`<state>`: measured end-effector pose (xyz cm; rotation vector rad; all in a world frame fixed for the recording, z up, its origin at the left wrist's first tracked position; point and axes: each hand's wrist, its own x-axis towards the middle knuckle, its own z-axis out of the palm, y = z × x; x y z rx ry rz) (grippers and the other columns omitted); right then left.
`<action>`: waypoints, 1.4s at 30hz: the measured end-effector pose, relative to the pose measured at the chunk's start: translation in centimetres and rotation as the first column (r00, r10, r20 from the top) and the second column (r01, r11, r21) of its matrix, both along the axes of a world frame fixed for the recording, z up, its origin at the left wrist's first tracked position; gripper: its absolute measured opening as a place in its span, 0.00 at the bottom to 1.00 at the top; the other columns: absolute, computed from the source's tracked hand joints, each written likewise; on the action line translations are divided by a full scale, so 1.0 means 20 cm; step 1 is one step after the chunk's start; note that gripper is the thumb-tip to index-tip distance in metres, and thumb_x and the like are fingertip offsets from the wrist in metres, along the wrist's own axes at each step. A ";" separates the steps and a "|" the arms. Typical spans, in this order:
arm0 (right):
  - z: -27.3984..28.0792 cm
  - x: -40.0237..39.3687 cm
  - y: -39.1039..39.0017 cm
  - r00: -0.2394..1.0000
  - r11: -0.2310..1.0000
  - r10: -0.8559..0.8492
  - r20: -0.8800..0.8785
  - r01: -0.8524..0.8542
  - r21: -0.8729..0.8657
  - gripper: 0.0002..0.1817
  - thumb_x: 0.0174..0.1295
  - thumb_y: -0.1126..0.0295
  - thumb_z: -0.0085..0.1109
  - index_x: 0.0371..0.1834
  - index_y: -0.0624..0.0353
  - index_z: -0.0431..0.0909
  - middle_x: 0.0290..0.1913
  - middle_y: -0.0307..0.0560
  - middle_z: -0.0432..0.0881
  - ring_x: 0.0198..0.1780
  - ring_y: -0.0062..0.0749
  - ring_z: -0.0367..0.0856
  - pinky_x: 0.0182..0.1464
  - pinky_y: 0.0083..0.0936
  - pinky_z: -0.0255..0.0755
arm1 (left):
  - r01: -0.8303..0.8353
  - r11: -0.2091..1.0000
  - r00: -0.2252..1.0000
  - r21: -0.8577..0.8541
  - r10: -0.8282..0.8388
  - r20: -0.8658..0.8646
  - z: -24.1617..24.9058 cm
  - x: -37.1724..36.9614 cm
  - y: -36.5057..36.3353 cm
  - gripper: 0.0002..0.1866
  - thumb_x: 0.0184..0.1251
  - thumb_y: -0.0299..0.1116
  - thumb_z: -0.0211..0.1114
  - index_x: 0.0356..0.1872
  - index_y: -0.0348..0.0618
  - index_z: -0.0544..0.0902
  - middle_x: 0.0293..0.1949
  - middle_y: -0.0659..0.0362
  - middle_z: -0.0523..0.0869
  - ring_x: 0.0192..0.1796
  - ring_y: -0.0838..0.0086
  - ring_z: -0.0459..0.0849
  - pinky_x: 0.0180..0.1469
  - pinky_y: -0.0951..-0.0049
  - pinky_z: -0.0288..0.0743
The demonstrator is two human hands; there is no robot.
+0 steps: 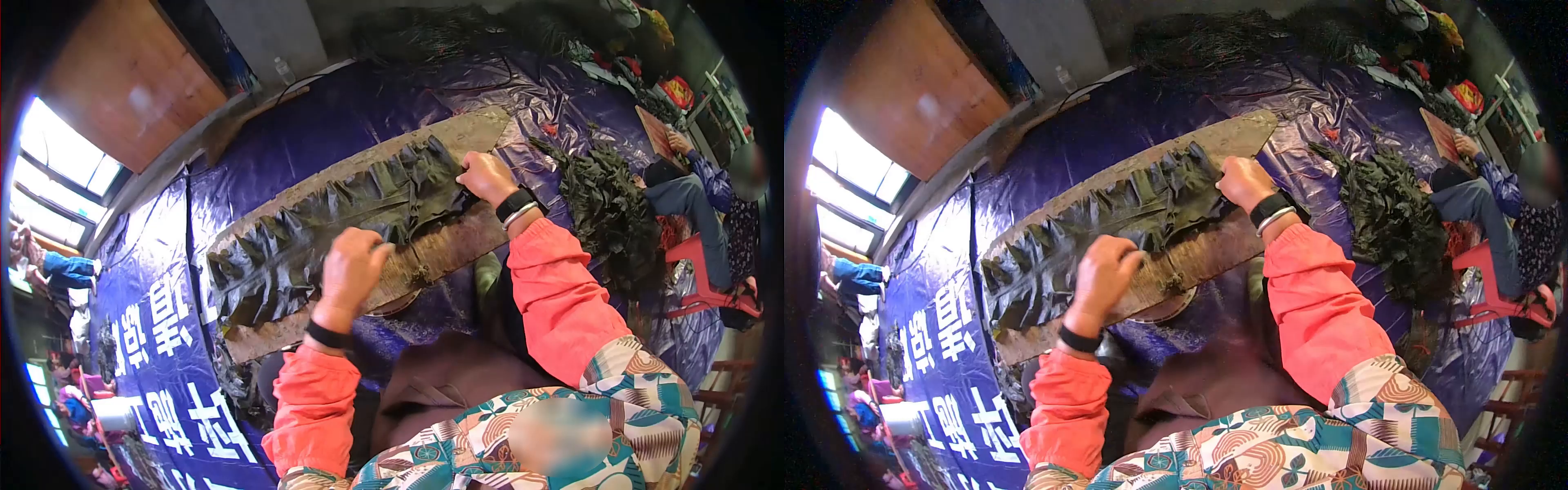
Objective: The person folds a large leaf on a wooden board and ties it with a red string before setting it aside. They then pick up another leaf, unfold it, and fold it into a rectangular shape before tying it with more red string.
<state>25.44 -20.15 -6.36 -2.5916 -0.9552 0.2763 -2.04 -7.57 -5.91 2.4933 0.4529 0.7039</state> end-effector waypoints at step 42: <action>-0.03 0.31 -0.11 0.940 0.942 -0.334 0.071 0.331 0.051 0.13 0.58 0.69 0.53 0.40 0.60 0.85 0.47 0.58 0.84 0.50 0.54 0.83 0.51 0.41 0.77 | -0.085 0.968 0.944 0.234 0.154 -0.293 0.00 -0.13 -0.02 0.17 0.50 0.36 0.73 0.42 0.46 0.82 0.41 0.57 0.82 0.49 0.58 0.79 0.50 0.59 0.72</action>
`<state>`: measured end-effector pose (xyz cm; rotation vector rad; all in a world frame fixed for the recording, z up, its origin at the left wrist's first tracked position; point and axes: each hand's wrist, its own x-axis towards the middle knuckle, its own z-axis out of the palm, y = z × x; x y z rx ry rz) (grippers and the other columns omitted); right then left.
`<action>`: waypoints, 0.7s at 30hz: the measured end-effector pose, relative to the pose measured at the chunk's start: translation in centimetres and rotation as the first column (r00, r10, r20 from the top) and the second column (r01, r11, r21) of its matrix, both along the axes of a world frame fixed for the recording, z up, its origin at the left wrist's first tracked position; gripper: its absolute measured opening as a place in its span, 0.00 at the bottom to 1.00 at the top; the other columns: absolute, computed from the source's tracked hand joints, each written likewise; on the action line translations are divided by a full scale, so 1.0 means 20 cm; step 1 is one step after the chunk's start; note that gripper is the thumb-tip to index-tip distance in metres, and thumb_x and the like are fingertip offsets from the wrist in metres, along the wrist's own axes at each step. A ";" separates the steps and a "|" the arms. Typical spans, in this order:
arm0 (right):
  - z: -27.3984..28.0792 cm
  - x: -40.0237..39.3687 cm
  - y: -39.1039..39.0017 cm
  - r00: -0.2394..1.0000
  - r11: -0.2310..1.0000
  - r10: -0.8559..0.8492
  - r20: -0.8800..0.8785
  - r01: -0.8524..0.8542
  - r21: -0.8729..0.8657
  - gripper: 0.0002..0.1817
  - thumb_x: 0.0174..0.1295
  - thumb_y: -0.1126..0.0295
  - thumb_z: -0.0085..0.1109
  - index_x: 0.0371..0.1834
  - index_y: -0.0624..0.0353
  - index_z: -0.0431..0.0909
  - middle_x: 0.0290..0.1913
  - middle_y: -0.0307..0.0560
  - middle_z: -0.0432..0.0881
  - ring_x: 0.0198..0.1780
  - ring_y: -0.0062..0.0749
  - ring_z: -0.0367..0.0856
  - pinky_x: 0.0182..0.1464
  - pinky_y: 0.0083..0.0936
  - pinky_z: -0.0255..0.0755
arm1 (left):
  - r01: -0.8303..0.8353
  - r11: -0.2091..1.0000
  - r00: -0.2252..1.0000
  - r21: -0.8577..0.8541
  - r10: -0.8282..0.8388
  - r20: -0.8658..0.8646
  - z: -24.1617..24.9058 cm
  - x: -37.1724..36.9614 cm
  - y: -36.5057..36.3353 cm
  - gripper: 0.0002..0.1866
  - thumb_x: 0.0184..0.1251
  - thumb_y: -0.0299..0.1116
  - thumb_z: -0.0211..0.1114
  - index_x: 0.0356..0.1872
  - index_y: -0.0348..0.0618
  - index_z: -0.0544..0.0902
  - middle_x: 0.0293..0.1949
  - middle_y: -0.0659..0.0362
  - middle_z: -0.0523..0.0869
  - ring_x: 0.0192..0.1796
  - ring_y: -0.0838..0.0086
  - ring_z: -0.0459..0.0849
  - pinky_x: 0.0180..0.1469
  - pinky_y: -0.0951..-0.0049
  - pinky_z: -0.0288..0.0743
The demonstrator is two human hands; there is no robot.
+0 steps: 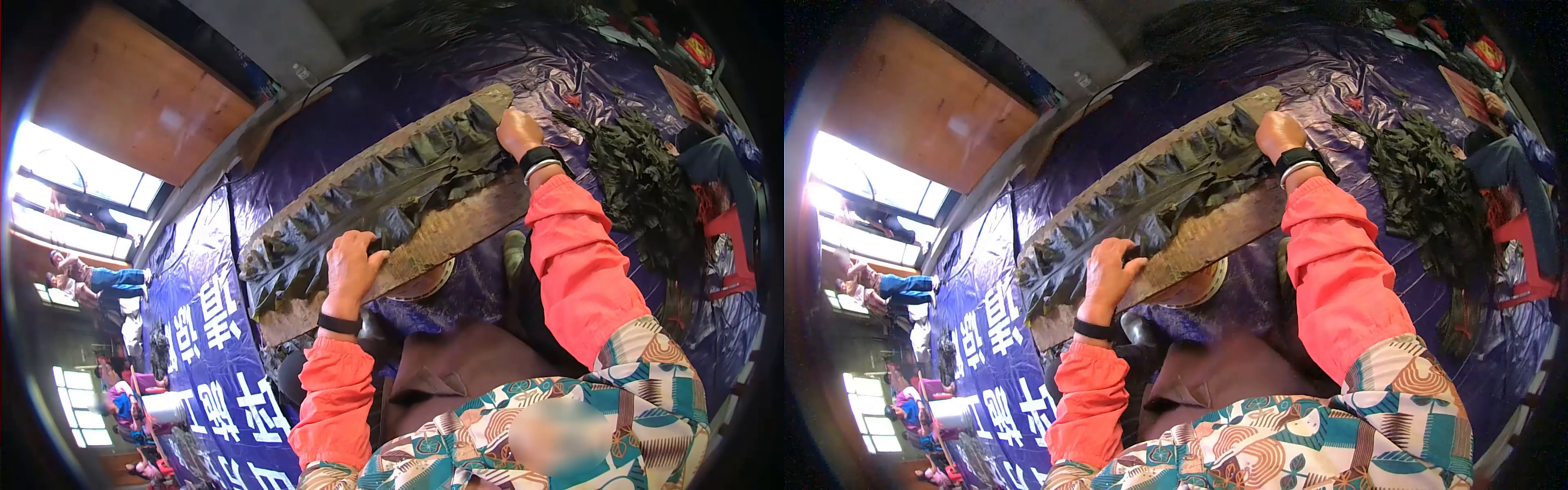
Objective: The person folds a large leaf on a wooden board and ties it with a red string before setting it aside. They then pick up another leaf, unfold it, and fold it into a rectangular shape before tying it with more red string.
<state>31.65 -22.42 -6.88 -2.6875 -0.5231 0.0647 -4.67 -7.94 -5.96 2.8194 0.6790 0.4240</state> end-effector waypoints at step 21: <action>0.01 -0.31 -0.02 0.547 0.537 0.836 0.037 -0.804 -0.257 0.06 0.44 0.73 0.57 0.23 0.61 0.82 0.30 0.56 0.83 0.35 0.56 0.83 0.38 0.44 0.76 | 0.037 0.995 0.994 -0.087 -0.027 0.107 -0.04 -0.03 -0.10 0.04 0.59 0.30 0.63 0.33 0.42 0.81 0.35 0.53 0.81 0.43 0.55 0.78 0.46 0.58 0.70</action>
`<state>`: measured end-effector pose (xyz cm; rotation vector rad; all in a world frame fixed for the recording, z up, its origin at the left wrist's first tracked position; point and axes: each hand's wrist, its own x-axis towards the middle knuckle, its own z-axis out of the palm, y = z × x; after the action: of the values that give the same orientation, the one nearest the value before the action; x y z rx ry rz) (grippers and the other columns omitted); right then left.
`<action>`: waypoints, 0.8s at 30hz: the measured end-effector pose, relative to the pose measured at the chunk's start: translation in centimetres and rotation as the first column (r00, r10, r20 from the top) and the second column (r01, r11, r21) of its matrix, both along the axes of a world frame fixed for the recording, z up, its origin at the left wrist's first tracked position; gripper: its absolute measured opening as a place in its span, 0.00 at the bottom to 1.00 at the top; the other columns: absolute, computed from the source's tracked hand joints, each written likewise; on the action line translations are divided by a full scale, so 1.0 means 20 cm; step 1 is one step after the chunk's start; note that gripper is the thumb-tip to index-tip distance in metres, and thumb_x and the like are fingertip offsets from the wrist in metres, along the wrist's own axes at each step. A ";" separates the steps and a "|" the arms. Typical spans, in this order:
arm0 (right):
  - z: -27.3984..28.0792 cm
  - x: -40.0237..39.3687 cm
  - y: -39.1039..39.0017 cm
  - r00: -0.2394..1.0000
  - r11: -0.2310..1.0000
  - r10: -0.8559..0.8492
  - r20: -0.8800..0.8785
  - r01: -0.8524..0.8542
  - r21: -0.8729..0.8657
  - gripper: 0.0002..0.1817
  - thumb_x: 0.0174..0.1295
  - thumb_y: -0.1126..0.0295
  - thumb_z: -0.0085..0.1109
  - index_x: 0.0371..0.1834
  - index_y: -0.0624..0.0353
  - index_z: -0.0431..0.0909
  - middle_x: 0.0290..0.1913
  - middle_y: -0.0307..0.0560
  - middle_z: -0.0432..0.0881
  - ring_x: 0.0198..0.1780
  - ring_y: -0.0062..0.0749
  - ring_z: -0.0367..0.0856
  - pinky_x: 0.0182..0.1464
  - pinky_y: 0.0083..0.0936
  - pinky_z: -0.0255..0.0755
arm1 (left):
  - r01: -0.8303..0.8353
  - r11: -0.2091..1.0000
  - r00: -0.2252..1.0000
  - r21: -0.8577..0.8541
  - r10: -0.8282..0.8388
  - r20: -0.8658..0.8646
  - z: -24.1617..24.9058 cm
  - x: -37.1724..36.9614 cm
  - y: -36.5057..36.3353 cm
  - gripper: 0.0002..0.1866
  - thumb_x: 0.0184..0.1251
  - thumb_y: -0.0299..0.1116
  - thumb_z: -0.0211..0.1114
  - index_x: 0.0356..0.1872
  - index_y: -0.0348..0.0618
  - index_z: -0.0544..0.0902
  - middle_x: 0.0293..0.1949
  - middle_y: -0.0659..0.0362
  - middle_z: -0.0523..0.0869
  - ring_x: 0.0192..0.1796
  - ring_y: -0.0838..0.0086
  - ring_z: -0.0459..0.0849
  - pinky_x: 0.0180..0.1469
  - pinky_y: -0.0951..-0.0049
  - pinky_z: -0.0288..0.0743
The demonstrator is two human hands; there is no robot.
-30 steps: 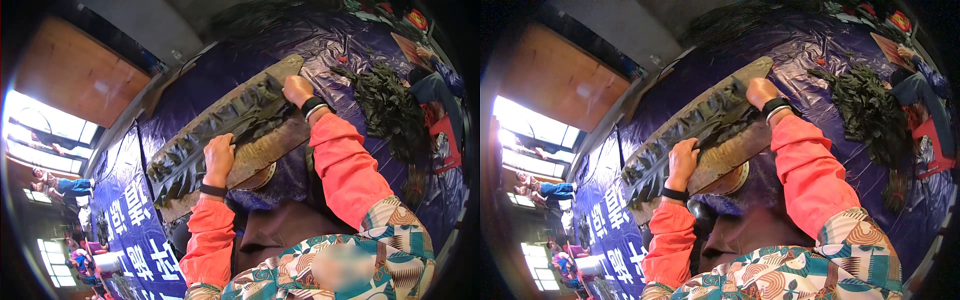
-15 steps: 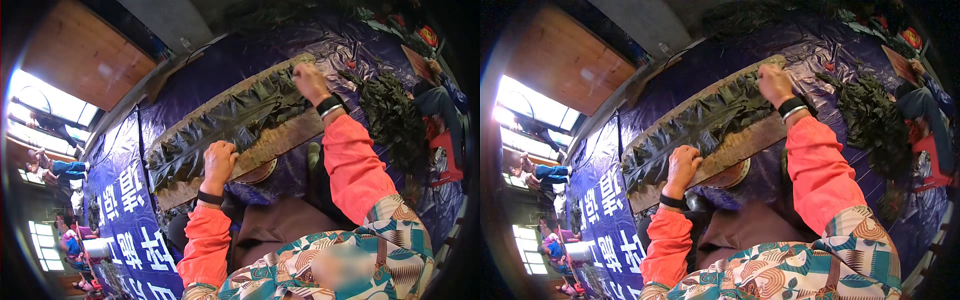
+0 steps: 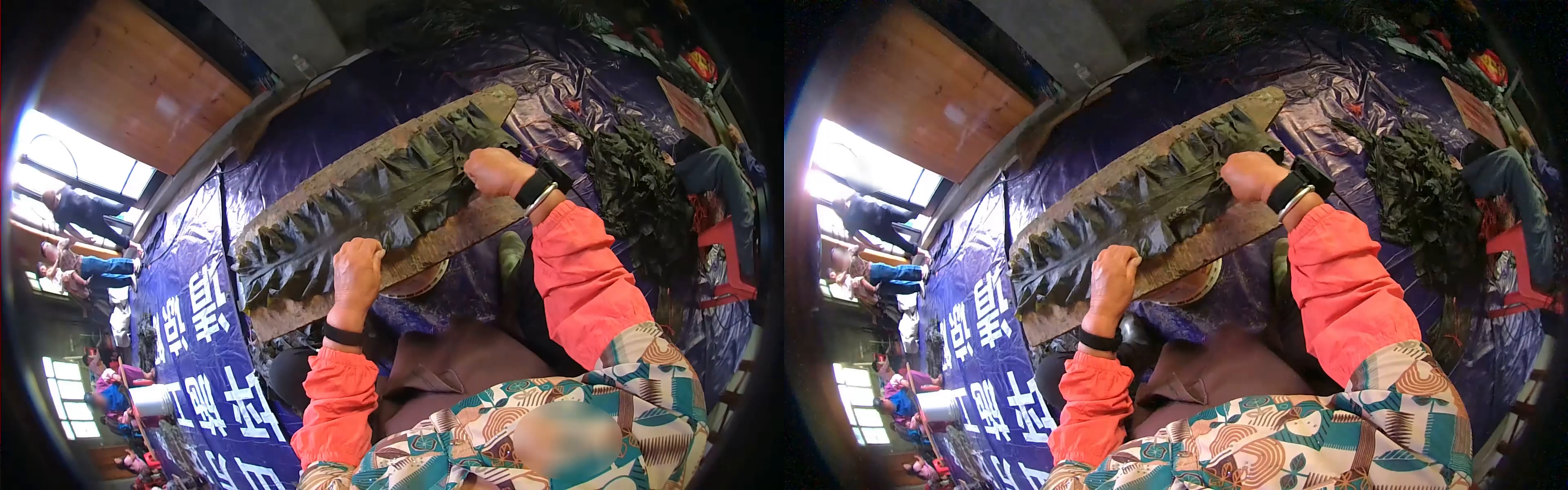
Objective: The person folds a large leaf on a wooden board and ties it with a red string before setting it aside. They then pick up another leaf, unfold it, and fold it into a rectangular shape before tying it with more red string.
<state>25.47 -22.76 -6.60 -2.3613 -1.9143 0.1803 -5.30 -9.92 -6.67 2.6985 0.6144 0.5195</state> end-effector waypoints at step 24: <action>-0.17 0.40 0.00 0.695 0.680 -0.717 -0.061 0.715 0.158 0.14 0.57 0.63 0.61 0.42 0.57 0.79 0.49 0.60 0.82 0.52 0.60 0.79 0.52 0.48 0.73 | -0.663 0.730 0.748 0.166 0.639 0.179 0.64 -1.08 0.81 0.10 0.64 0.37 0.62 0.41 0.45 0.84 0.41 0.50 0.85 0.41 0.52 0.84 0.45 0.59 0.75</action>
<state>33.46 -22.79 -9.93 -2.7618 -0.8078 -0.0592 -26.98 6.25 6.15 2.5549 1.5836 0.9502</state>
